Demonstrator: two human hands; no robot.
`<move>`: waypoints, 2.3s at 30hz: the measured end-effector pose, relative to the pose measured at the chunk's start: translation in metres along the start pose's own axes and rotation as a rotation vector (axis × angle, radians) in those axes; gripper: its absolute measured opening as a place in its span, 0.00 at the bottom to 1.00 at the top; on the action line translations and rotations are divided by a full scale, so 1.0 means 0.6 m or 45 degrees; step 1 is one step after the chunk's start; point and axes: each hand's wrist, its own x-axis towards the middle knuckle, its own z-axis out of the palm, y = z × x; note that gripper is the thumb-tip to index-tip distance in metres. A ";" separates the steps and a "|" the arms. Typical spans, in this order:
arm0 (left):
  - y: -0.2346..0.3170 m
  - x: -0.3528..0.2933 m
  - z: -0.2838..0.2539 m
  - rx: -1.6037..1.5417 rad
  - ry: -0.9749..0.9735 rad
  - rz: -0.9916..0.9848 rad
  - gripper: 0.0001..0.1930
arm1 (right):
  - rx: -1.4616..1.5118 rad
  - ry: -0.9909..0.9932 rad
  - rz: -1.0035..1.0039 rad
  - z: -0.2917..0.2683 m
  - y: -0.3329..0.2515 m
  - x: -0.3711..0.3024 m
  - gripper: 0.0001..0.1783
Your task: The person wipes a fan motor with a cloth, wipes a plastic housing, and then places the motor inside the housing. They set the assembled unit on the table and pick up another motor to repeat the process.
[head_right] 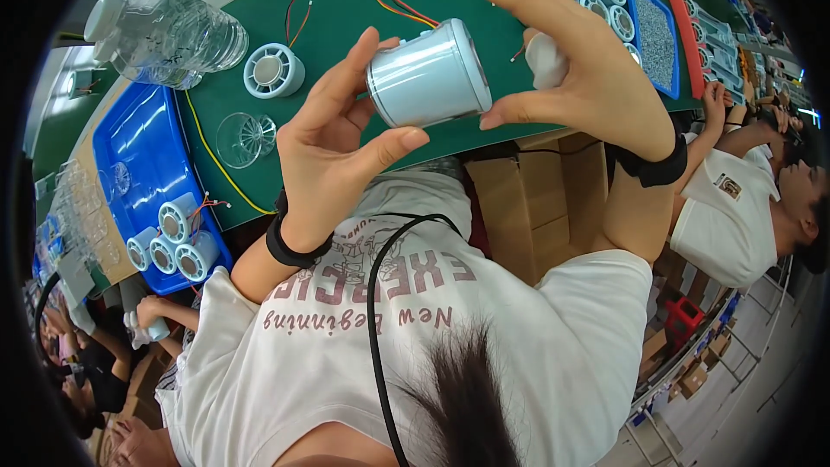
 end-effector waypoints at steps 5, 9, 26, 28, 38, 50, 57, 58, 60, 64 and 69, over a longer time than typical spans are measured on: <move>0.016 -0.004 -0.001 -0.213 -0.014 -0.322 0.38 | -0.066 -0.089 -0.370 -0.012 0.022 0.004 0.48; 0.017 -0.003 0.001 -0.221 -0.083 -0.339 0.40 | 0.005 -0.194 -0.171 -0.025 0.012 -0.006 0.46; 0.030 0.000 -0.018 -0.458 -0.326 -1.000 0.36 | -0.047 -0.042 0.224 0.023 -0.005 -0.039 0.43; 0.038 -0.001 -0.008 -0.423 -0.326 -0.989 0.39 | -0.120 -0.027 0.344 0.017 -0.001 -0.053 0.42; 0.041 -0.001 -0.007 -0.229 -0.361 -0.811 0.35 | -0.768 0.458 0.829 0.040 0.185 -0.124 0.38; 0.047 -0.010 -0.022 -0.247 -0.291 -0.754 0.27 | -0.875 0.612 0.789 -0.112 0.112 0.148 0.33; 0.062 -0.022 -0.045 -0.090 -0.161 -0.712 0.17 | -1.021 0.331 0.586 -0.106 0.413 0.393 0.43; 0.059 -0.025 -0.048 -0.060 -0.167 -0.678 0.17 | -1.083 0.386 0.570 -0.104 0.439 0.397 0.43; 0.060 -0.031 -0.061 0.006 -0.202 -0.628 0.17 | -0.987 0.278 0.561 -0.130 0.489 0.383 0.48; 0.058 -0.034 -0.066 -0.033 -0.108 -0.630 0.18 | -0.845 0.198 0.439 -0.145 0.420 0.359 0.43; 0.045 -0.029 -0.044 -0.079 0.063 -0.443 0.21 | -0.466 -0.121 0.189 -0.108 0.180 0.262 0.38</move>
